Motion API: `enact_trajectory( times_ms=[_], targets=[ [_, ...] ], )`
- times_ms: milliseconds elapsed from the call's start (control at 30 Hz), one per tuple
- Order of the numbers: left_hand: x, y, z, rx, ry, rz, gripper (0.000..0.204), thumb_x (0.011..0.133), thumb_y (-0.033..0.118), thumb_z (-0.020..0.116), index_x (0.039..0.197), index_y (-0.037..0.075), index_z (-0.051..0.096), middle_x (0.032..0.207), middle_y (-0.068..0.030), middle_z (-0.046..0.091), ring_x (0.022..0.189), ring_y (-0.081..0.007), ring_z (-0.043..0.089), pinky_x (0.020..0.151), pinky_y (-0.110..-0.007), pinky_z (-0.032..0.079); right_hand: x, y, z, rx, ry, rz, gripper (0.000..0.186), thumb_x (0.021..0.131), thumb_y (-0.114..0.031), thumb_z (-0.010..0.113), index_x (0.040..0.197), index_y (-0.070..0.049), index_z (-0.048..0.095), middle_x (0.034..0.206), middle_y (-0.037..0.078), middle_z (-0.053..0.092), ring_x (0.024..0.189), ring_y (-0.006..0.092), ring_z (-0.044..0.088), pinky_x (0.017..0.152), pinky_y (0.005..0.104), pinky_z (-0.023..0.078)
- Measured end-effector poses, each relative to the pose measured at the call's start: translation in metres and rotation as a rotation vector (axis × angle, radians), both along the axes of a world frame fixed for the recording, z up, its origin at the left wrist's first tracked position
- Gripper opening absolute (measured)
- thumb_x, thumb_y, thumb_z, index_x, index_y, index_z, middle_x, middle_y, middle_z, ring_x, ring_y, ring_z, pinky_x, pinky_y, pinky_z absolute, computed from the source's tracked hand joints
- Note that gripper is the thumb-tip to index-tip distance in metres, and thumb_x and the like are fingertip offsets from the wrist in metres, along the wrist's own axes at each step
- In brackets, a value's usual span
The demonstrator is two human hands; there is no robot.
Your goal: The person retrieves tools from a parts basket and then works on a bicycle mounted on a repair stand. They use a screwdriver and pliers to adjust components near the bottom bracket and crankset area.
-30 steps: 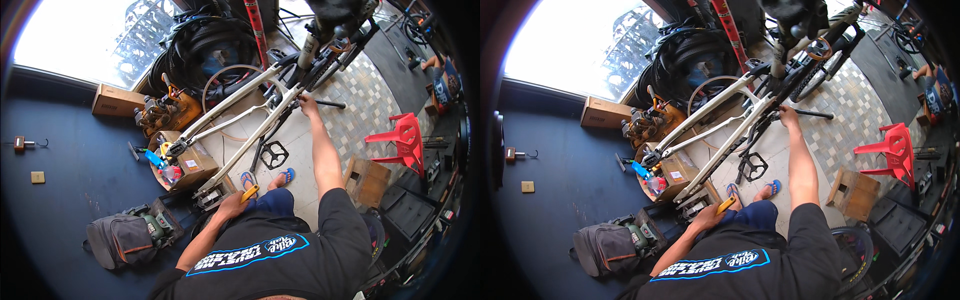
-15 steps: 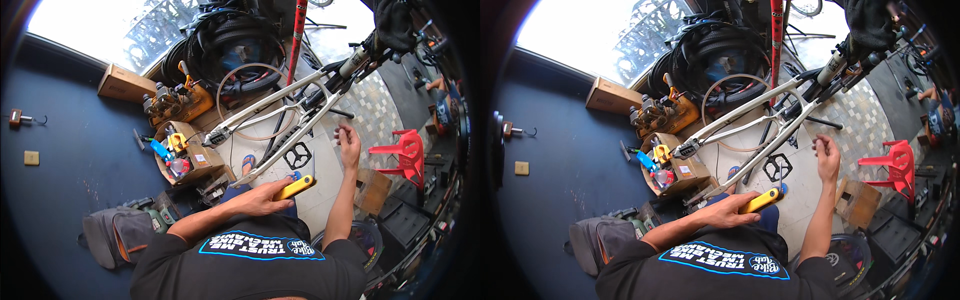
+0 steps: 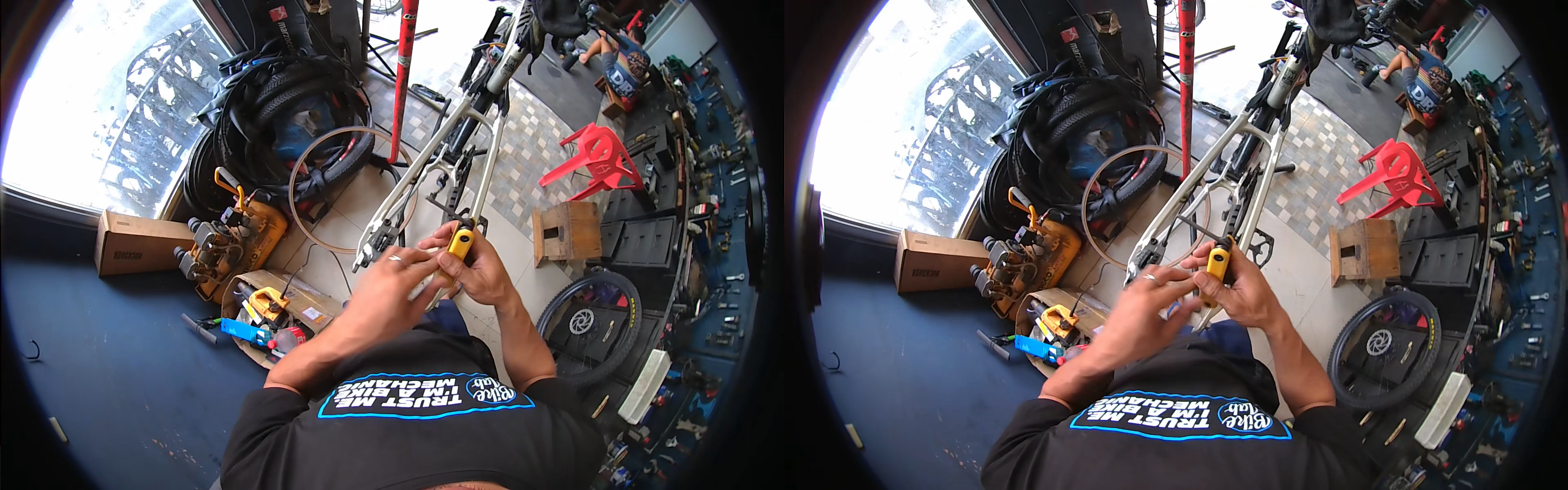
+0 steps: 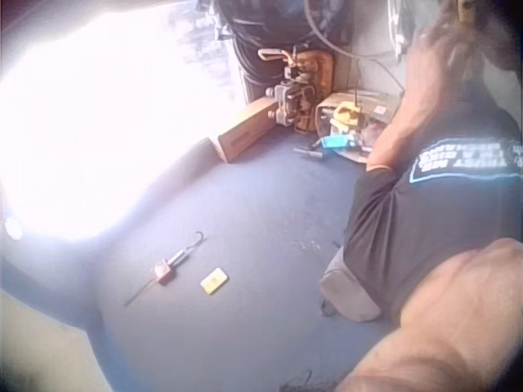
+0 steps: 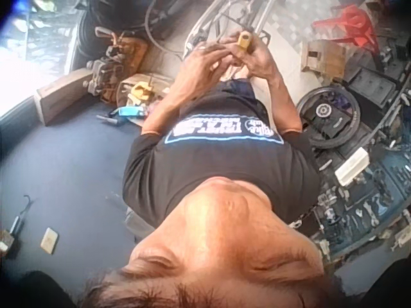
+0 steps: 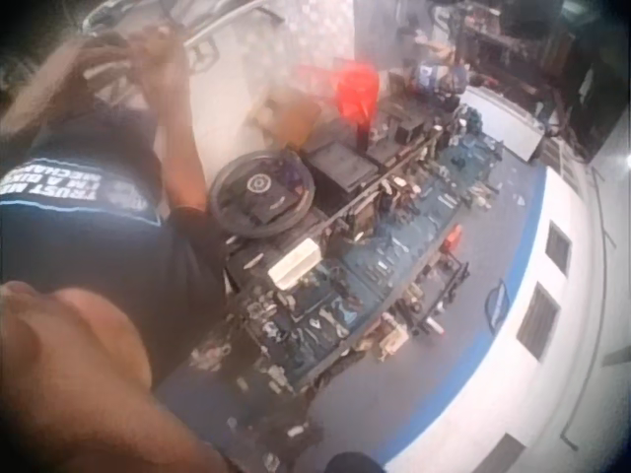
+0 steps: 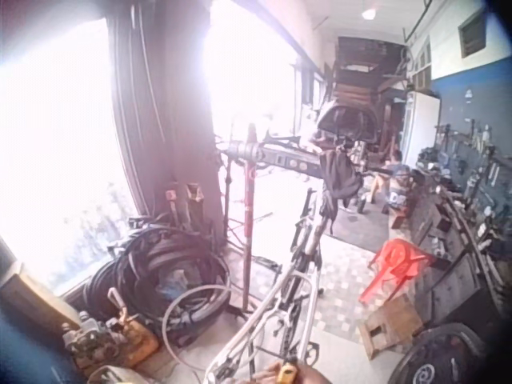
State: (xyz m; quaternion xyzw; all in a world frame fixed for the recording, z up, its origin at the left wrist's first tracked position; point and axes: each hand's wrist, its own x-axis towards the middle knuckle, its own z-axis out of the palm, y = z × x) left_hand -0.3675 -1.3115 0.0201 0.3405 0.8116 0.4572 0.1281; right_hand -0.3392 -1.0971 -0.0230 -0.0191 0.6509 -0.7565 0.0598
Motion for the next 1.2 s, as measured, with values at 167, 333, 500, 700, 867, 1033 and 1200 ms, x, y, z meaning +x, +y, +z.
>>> enact_trajectory(
  times_ms=[167, 333, 500, 700, 867, 1033, 1200],
  targets=[
    [-0.047, -0.044, 0.022, 0.042, 0.338, 0.302, 0.046, 0.089, 0.005, 0.077, 0.134, 0.010, 0.068, 0.117, -0.0137, 0.070, 0.102, -0.0295, 0.068, 0.086, -0.040, 0.056, -0.006, -0.008, 0.044, 0.644, -0.039, 0.108, 0.050, 0.097, -0.035, 0.073, 0.128, -0.001, 0.053, 0.084, 0.014, 0.071, 0.077, 0.0269, 0.073, 0.070, 0.0394, 0.055],
    [-0.089, -0.050, -0.009, 0.099, 0.299, -0.067, 0.035, 0.090, 0.004, 0.077, 0.125, 0.007, 0.074, 0.106, -0.0115, 0.074, 0.100, -0.0283, 0.068, 0.087, -0.039, 0.056, -0.021, -0.032, 0.081, 0.914, -0.002, 0.145, 0.051, 0.091, -0.032, 0.073, 0.128, -0.003, 0.053, 0.089, 0.023, 0.071, 0.081, 0.0441, 0.070, 0.071, 0.0479, 0.053],
    [-0.121, -0.054, -0.023, 0.165, 0.024, -0.171, 0.025, 0.089, 0.002, 0.078, 0.114, 0.001, 0.077, 0.097, -0.0116, 0.076, 0.093, -0.0240, 0.071, 0.086, -0.036, 0.056, -0.044, -0.051, 0.108, 1.198, -0.078, 0.253, 0.049, 0.093, -0.034, 0.069, 0.127, -0.003, 0.054, 0.081, 0.025, 0.070, 0.081, 0.0475, 0.069, 0.072, 0.0524, 0.052],
    [-0.132, -0.050, -0.047, 0.216, 0.050, -0.179, 0.021, 0.092, 0.009, 0.076, 0.112, 0.004, 0.077, 0.099, -0.0142, 0.077, 0.094, -0.0301, 0.072, 0.084, -0.040, 0.056, -0.051, -0.063, 0.102, 1.368, -0.089, 0.245, 0.048, 0.094, -0.038, 0.066, 0.127, -0.004, 0.054, 0.080, 0.025, 0.071, 0.081, 0.0474, 0.070, 0.074, 0.0569, 0.052],
    [-0.131, -0.049, -0.048, 0.223, 0.040, -0.185, 0.021, 0.095, 0.010, 0.072, 0.115, 0.003, 0.074, 0.104, -0.0151, 0.076, 0.097, -0.0320, 0.073, 0.086, -0.042, 0.056, -0.052, -0.071, 0.108, 1.344, -0.170, 0.234, 0.044, 0.096, -0.037, 0.062, 0.121, -0.002, 0.053, 0.083, 0.028, 0.071, 0.084, 0.0496, 0.070, 0.079, 0.0598, 0.053],
    [-0.136, -0.043, -0.049, 0.219, 0.041, -0.271, 0.022, 0.098, 0.010, 0.068, 0.118, 0.003, 0.072, 0.105, -0.0168, 0.076, 0.098, -0.0352, 0.073, 0.087, -0.043, 0.056, -0.047, -0.068, 0.102, 1.292, -0.210, 0.199, 0.044, 0.096, -0.037, 0.062, 0.119, -0.001, 0.052, 0.086, 0.030, 0.070, 0.086, 0.0502, 0.069, 0.080, 0.0582, 0.053],
    [-0.140, -0.040, -0.051, 0.223, 0.055, -0.331, 0.022, 0.100, 0.012, 0.064, 0.119, 0.003, 0.071, 0.105, -0.0182, 0.075, 0.099, -0.0383, 0.072, 0.087, -0.046, 0.055, -0.036, -0.064, 0.063, 0.824, -0.135, 0.105, 0.045, 0.096, -0.033, 0.070, 0.120, 0.000, 0.052, 0.084, 0.014, 0.070, 0.073, 0.0334, 0.071, 0.072, 0.0472, 0.056]
  ],
)
